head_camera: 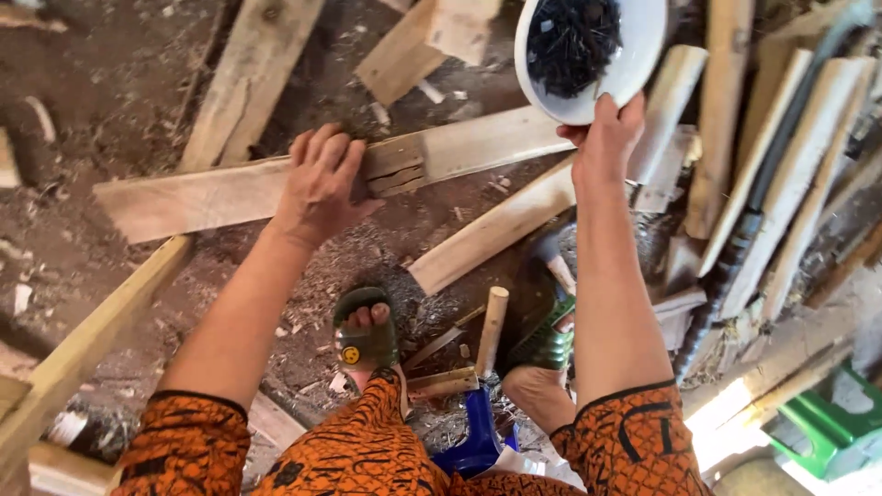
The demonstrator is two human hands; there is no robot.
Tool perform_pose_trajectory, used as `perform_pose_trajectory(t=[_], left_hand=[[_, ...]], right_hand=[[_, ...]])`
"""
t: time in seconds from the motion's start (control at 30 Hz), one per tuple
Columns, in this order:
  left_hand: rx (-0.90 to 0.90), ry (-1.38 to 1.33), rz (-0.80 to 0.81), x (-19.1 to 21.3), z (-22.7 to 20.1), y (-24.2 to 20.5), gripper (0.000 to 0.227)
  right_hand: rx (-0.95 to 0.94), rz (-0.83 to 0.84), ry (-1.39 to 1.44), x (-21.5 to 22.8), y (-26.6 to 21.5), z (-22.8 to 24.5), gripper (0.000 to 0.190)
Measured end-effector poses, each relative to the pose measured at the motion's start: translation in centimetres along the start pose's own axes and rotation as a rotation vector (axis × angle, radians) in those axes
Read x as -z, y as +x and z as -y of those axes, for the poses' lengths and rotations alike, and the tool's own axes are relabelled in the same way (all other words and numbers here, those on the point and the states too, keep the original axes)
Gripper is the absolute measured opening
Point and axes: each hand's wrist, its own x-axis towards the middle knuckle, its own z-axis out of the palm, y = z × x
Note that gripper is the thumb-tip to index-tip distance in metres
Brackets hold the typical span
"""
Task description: The person is assembling a wooden structure by hammering nails into planks on the floor.
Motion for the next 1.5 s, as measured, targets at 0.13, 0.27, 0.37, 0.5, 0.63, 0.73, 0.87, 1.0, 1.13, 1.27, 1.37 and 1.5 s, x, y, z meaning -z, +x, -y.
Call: perform_pose_trajectory(t=[0.13,0.27,0.37,0.5,0.63,0.73,0.87,1.0,1.13,1.27,1.37,1.5], left_hand=[[0.040,0.094,-0.016,-0.9,-0.2,-0.6,0.074],[0.076,0.208,-0.007,-1.8,-1.2,-0.3,0.093],[0.040,0.280,0.016,-2.9,-1.5,0.5,0.095],[0.089,0.247,0.035,-3.1,-1.5,1.2,0.079],[0.122,0.223,-0.017,-3.1,-1.4,1.5,0.074],[0.130,0.195,-0.033,-3.5,-1.1,1.2,0.078],[0.137,0.168,0.007,-3.8,-0.8,0.6,0.091],[0.104,0.013,-0.023,-2.1,-0.9,0.7,0.088],[0.125,0.009,0.010,-2.4,-0.8,0.5,0.083],[0.117,0.014,-0.019,-2.7,-0.8,0.5,0.082],[0.126,-0.007,-0.023,-2.6,-1.0,0.6,0.084],[0.100,-0.035,-0.017,-1.7,-1.5,0.9,0.072]], right_hand=[[-0.064,0.165,-0.080,2.6,-1.8,-0.9,0.046],[0.324,0.261,-0.839,10.6,-4.8,-3.6,0.022],[0.327,0.427,-1.207,14.3,-9.3,-4.6,0.030],[0.256,0.584,-1.431,18.9,-10.0,-8.0,0.038],[0.445,0.638,-1.757,15.5,-10.0,-5.5,0.023],[0.693,0.531,-1.570,9.6,-9.5,-1.7,0.012],[0.959,0.473,-1.248,2.3,-5.8,2.0,0.016],[0.596,0.651,-1.199,-3.7,-7.1,2.7,0.028],[0.492,0.719,-1.186,-6.2,-10.0,-1.9,0.029],[0.777,0.674,-1.185,-5.7,-10.4,-8.4,0.041],[0.567,0.667,-1.088,-5.8,-11.5,-6.9,0.041],[0.698,0.495,-0.899,-3.2,-8.1,-1.9,0.035]])
